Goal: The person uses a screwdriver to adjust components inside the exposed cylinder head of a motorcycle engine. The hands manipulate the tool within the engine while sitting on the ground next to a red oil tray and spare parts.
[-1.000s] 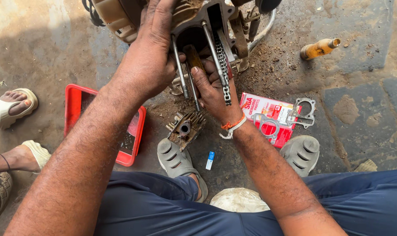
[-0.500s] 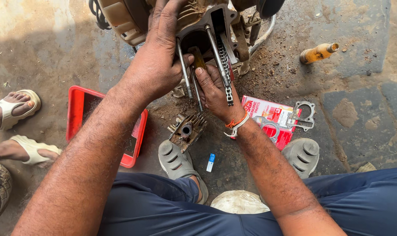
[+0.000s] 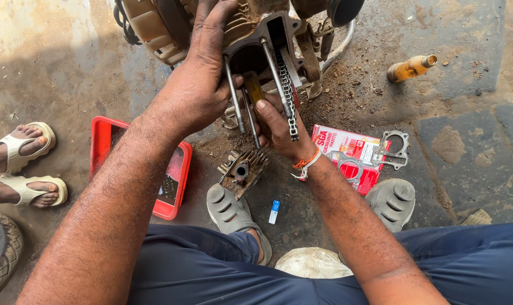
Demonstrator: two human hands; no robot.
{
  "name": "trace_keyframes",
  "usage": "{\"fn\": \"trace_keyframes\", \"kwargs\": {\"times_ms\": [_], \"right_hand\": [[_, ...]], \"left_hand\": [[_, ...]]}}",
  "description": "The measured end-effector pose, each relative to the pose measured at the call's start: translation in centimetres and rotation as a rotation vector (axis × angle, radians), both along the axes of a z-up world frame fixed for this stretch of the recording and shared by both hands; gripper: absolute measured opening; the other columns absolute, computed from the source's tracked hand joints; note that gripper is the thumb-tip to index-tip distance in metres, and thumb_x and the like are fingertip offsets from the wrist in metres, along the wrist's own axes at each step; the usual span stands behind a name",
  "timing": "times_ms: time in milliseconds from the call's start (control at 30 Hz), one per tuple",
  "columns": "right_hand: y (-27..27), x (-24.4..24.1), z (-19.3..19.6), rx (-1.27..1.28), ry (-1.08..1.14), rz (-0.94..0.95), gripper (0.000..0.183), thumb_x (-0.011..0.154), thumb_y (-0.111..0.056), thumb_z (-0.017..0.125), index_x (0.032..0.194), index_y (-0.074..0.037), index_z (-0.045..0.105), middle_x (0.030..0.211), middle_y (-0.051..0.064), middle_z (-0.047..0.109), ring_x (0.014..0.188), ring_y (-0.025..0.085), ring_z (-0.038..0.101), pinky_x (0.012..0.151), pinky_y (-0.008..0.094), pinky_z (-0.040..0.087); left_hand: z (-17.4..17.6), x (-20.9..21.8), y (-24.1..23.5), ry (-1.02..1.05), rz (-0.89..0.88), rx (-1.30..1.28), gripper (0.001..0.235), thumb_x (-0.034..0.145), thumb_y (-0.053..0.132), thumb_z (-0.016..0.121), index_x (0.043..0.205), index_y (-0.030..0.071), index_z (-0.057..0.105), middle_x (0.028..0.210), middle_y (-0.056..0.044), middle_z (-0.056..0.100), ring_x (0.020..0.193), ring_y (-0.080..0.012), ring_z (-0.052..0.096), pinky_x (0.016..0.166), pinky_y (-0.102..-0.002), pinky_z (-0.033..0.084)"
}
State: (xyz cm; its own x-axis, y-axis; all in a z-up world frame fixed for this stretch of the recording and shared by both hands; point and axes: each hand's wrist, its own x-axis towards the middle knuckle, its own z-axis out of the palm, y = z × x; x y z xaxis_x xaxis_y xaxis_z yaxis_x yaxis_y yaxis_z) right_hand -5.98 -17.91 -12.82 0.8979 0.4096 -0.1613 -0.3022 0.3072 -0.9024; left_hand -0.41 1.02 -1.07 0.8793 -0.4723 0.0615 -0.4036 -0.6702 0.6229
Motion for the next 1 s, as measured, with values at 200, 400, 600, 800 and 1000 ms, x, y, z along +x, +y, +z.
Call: {"fn": "trace_keyframes", "kwargs": {"times_ms": [200,400,600,800,1000], "right_hand": [[-0.1,0.1,-0.6,-0.061,-0.066,-0.033,0.025,0.112,-0.030,0.049,0.105,-0.010,0.061,0.066,-0.005,0.048,0.054,0.005,0.043,0.047,0.023,0.035],[0.7,0.0,-1.2,0.082,0.020,-0.070,0.021,0.115,-0.026,0.052,0.107,-0.007,0.058,0.071,-0.007,0.046,0.059,0.005,0.040,0.050,0.023,0.034],[1.6,0.4,-1.0,0.065,0.038,-0.135,0.024,0.112,-0.025,0.051,0.122,-0.007,0.062,0.086,-0.007,0.061,0.072,0.002,0.054,0.062,0.021,0.047],[1.0,0.7,0.4,0.128,0.127,-0.031,0.024,0.111,-0.030,0.050,0.113,-0.009,0.062,0.068,-0.007,0.047,0.052,0.003,0.037,0.044,0.021,0.030],[0.8,0.7,2.0,0.091,0.101,-0.008,0.027,0.110,-0.034,0.050,0.103,-0.012,0.063,0.062,-0.008,0.044,0.046,0.003,0.039,0.041,0.021,0.031]], "left_hand": [[-0.5,-0.1,0.2,-0.070,-0.016,0.010,0.108,0.097,0.004,0.082,0.165,0.030,0.002,0.178,-0.018,0.001,0.165,-0.0404,0.026,0.126,-0.045,0.046],[-0.7,-0.2,0.1,-0.008,0.020,-0.009,0.102,0.099,0.001,0.076,0.168,0.030,0.006,0.179,-0.018,0.001,0.164,-0.0376,0.029,0.126,-0.043,0.049],[-0.6,-0.3,0.0,-0.042,0.010,-0.025,0.096,0.099,-0.002,0.075,0.164,0.027,0.009,0.179,-0.018,0.004,0.167,-0.0392,0.025,0.132,-0.045,0.043],[-1.0,-0.4,0.0,-0.083,0.001,-0.013,0.093,0.101,-0.005,0.071,0.164,0.024,0.009,0.174,-0.018,0.007,0.168,-0.0394,0.020,0.137,-0.046,0.037],[-0.7,-0.5,0.0,-0.050,-0.003,-0.039,0.086,0.105,-0.004,0.067,0.164,0.024,0.010,0.178,-0.017,0.007,0.168,-0.0369,0.020,0.138,-0.044,0.035]]}}
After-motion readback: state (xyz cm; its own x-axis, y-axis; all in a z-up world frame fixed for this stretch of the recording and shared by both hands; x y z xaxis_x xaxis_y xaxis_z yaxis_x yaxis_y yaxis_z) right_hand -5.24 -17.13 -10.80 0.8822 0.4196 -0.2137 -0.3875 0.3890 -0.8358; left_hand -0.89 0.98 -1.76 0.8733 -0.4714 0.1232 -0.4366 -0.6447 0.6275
